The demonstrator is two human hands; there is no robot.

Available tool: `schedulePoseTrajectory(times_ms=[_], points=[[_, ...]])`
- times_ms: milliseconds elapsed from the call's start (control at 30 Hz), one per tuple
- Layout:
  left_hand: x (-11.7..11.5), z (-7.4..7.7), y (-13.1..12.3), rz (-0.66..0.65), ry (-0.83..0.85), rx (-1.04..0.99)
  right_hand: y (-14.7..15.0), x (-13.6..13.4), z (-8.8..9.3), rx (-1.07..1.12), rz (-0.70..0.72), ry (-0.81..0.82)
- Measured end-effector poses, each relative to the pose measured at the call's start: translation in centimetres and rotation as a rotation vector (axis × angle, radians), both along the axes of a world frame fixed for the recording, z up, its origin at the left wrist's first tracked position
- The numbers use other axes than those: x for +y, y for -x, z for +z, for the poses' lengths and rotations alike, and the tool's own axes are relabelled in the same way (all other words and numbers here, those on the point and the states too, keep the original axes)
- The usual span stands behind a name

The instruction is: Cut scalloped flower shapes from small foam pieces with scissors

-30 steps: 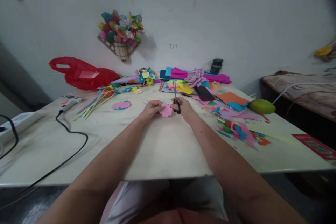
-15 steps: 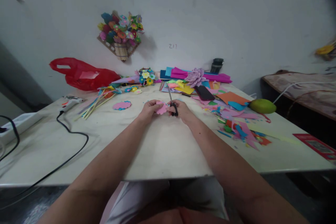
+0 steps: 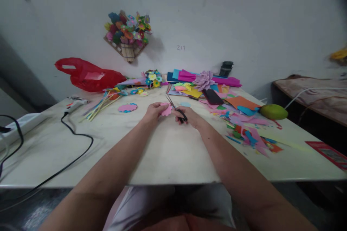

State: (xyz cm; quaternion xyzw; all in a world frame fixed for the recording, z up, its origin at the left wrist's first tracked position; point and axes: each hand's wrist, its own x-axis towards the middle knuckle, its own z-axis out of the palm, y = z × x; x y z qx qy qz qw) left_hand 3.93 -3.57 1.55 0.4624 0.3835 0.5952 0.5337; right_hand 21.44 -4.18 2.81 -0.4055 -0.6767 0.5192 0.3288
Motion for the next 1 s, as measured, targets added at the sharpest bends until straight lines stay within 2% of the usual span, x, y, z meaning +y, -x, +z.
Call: schedulePoseTrajectory(times_ms=[633,1000], points=[[0.04,0.14,-0.93,0.112,0.081,-0.163,0.78,-0.57,0.39,-0.048,-0.073,0.025],[0.03,0.03,-0.83,0.069,0.076,-0.196,0.86,-0.84,0.67,-0.097,-0.076,0.004]])
